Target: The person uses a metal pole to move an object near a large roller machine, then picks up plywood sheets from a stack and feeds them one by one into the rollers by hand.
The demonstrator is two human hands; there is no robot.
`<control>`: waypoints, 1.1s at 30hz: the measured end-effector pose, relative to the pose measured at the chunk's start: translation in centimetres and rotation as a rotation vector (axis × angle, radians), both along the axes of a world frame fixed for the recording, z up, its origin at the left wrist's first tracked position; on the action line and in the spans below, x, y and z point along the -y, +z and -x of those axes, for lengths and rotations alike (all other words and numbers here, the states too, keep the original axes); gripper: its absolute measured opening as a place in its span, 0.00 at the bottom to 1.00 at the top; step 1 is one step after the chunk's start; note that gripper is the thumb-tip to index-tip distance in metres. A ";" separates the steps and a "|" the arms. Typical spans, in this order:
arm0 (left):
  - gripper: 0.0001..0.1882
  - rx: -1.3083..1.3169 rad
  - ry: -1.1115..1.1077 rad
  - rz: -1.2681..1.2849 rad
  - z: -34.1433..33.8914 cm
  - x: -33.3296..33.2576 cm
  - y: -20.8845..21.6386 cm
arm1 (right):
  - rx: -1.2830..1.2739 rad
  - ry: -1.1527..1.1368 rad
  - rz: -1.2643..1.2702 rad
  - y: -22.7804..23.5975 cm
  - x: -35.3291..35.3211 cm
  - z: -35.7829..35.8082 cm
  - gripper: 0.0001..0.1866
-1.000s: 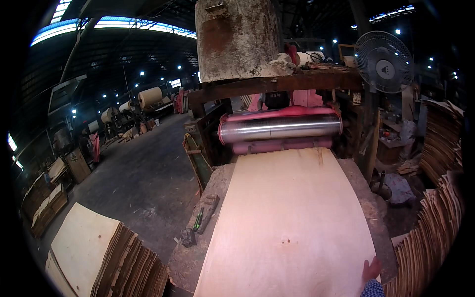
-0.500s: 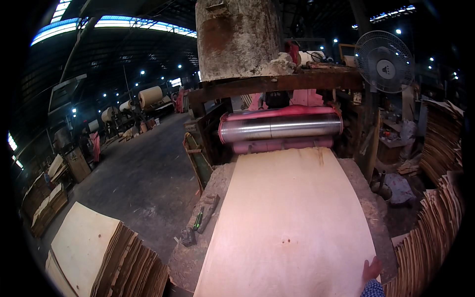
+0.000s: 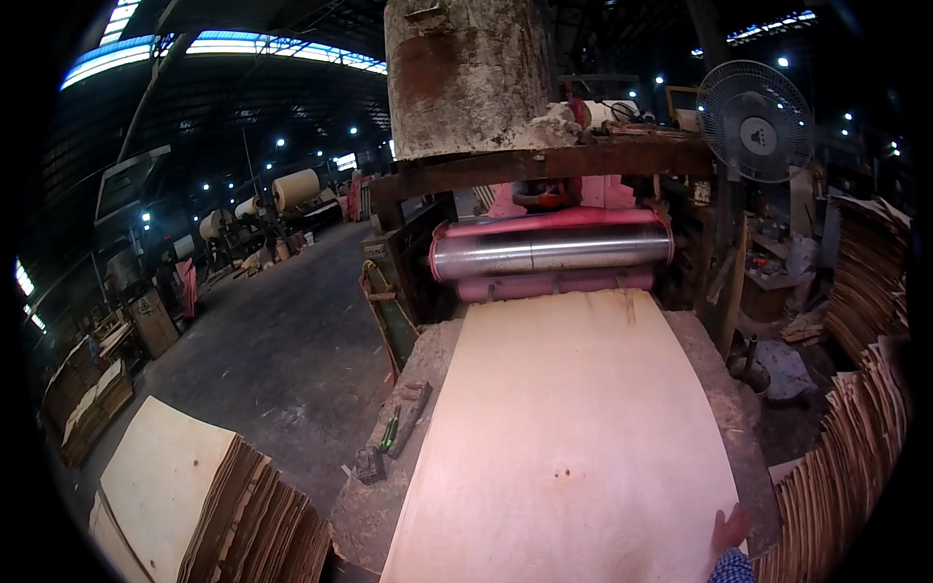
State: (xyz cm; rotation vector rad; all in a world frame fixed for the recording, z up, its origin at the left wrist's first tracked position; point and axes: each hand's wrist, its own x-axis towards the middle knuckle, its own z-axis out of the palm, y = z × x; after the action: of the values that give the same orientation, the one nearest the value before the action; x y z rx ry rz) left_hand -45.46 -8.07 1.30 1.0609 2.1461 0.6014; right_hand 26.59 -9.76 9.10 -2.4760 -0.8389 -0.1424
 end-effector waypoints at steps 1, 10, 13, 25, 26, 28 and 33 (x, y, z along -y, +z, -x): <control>0.32 0.014 0.010 0.001 0.0 0.0 -0.1 | 0.000 -0.002 -0.001 0.0 0.0 0.0 0.28; 0.32 -0.027 -0.025 0.008 -0.6 0.2 2.0 | 0.027 0.004 -0.034 -0.3 0.1 0.1 0.28; 0.33 -0.116 -0.062 0.028 -1.3 0.3 3.6 | 0.077 0.003 -0.061 -1.4 0.3 -0.3 0.28; 0.32 -0.026 -0.013 0.068 -3.7 -0.5 4.8 | 0.016 0.008 -0.021 -0.6 0.9 -2.0 0.29; 0.32 -0.014 -0.015 0.082 -3.4 -0.1 5.0 | 0.045 -0.010 0.026 -0.7 0.3 -1.7 0.29; 0.33 0.012 0.023 0.107 -1.6 1.5 4.9 | 0.107 -0.004 0.117 -1.0 -2.2 -0.3 0.30; 0.21 -0.055 0.075 0.074 -2.4 0.3 5.8 | 0.206 0.456 0.180 -2.9 -2.6 6.4 0.31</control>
State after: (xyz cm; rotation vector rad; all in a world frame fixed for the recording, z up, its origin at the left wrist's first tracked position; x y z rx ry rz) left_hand -43.09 -8.41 7.10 0.9714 2.2464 0.5291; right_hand 20.16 -7.15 6.19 -2.3848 -1.5397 -0.1667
